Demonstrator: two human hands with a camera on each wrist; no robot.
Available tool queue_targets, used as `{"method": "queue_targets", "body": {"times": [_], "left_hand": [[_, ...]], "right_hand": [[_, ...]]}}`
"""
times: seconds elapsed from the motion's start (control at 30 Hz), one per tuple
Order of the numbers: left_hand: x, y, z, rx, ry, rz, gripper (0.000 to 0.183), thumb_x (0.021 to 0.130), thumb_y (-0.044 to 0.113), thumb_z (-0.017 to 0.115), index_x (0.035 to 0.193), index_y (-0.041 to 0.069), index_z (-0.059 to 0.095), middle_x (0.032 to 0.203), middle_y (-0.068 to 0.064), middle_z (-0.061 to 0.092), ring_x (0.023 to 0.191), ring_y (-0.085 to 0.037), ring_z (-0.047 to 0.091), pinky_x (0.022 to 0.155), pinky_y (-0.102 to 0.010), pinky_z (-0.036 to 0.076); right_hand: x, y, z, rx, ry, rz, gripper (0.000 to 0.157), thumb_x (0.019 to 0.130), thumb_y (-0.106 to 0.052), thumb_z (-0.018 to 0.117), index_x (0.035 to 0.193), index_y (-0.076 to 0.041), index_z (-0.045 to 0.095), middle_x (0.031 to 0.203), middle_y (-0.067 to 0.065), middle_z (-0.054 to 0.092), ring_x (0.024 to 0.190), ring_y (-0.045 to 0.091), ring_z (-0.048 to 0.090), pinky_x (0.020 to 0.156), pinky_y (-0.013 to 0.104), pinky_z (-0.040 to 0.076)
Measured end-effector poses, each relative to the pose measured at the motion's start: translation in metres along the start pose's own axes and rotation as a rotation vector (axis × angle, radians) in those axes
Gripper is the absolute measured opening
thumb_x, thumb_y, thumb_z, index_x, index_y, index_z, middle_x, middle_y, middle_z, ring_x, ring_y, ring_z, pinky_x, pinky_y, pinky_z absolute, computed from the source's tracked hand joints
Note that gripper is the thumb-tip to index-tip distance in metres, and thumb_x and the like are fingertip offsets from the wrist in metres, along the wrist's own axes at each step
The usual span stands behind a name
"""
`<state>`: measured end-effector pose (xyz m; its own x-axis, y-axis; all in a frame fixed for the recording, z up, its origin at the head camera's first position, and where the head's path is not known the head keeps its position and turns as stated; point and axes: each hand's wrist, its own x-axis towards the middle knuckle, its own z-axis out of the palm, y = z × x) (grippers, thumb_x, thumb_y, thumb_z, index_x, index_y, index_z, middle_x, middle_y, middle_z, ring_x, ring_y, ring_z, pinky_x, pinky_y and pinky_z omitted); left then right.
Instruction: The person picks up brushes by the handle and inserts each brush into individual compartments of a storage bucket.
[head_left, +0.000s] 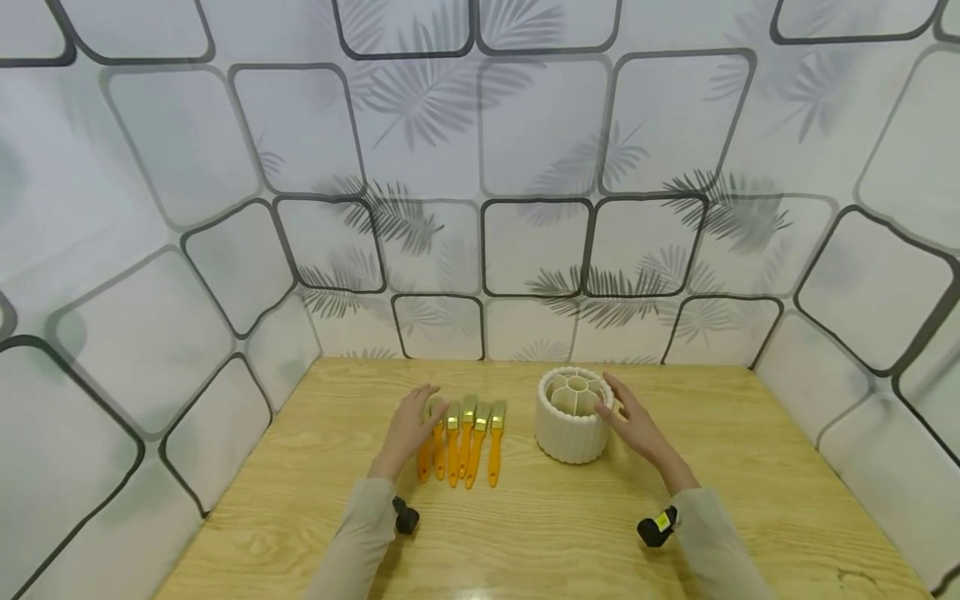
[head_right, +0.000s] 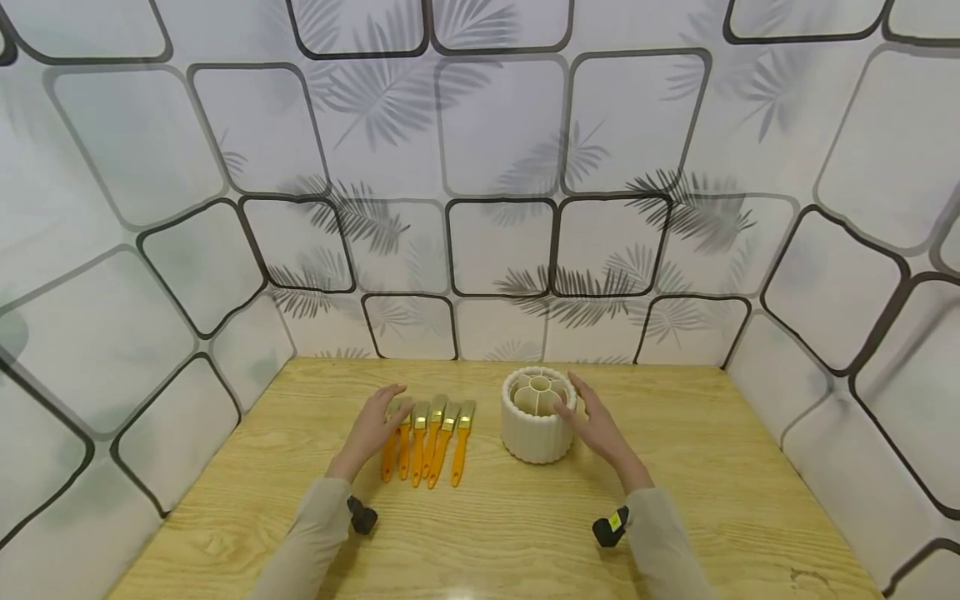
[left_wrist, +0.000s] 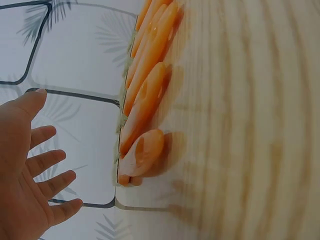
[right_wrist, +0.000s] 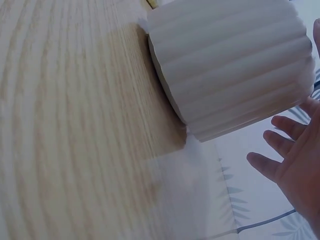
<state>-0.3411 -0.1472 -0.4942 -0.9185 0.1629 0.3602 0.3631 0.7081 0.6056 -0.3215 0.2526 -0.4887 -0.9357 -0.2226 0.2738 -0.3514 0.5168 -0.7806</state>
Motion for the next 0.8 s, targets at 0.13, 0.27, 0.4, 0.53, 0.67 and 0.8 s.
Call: {"method": "queue_targets", "body": {"times": [0.13,0.27,0.4,0.53,0.67,0.8], "left_hand": [[-0.003,-0.002,0.001,0.009,-0.012,-0.016,0.050,0.093,0.036,0.055,0.132,0.004,0.049,0.137,-0.019,0.045,0.125,-0.037,0.041,0.103,-0.054,0.033],[-0.006,-0.003,0.001,0.001,-0.035,-0.045,0.054,0.093,0.041,0.052,0.132,0.004,0.048,0.136,-0.018,0.045,0.124,-0.037,0.042,0.101,-0.054,0.035],[-0.008,-0.005,0.001,-0.008,-0.038,-0.052,0.053,0.093,0.040,0.053,0.131,0.003,0.049,0.135,-0.019,0.046,0.123,-0.038,0.043,0.101,-0.054,0.035],[-0.010,-0.008,0.001,-0.004,-0.030,-0.053,0.049,0.093,0.034,0.056,0.130,0.003,0.050,0.133,-0.019,0.048,0.123,-0.037,0.043,0.102,-0.053,0.035],[-0.011,-0.010,0.001,-0.007,-0.031,-0.058,0.049,0.093,0.033,0.056,0.130,0.002,0.050,0.133,-0.020,0.048,0.122,-0.038,0.044,0.102,-0.053,0.035],[-0.014,-0.009,-0.001,-0.019,-0.034,-0.063,0.047,0.093,0.030,0.057,0.130,0.001,0.050,0.132,-0.020,0.048,0.122,-0.038,0.044,0.101,-0.053,0.036]], "right_hand": [[-0.002,0.003,0.002,0.014,0.005,0.005,0.069,0.097,-0.029,0.048,0.149,-0.011,0.008,0.151,0.024,0.015,0.135,0.044,0.021,0.102,0.064,0.025],[-0.004,0.004,0.003,0.042,-0.007,0.021,0.072,0.097,-0.029,0.050,0.150,-0.011,0.005,0.152,0.023,0.013,0.136,0.043,0.020,0.103,0.065,0.023],[-0.006,0.004,0.003,0.062,-0.025,0.032,0.074,0.096,-0.031,0.050,0.150,-0.012,0.002,0.152,0.023,0.011,0.136,0.043,0.017,0.103,0.065,0.021],[-0.007,0.004,0.004,0.074,-0.026,0.031,0.075,0.096,-0.030,0.051,0.150,-0.014,0.002,0.151,0.024,0.014,0.135,0.044,0.019,0.103,0.065,0.022],[-0.009,0.005,0.005,0.099,-0.019,0.033,0.075,0.095,-0.028,0.052,0.150,-0.018,0.002,0.151,0.024,0.016,0.135,0.045,0.019,0.103,0.065,0.022],[-0.013,0.006,0.007,0.131,-0.019,0.027,0.076,0.095,-0.025,0.053,0.150,-0.019,0.000,0.150,0.025,0.016,0.136,0.045,0.018,0.103,0.065,0.023]]}}
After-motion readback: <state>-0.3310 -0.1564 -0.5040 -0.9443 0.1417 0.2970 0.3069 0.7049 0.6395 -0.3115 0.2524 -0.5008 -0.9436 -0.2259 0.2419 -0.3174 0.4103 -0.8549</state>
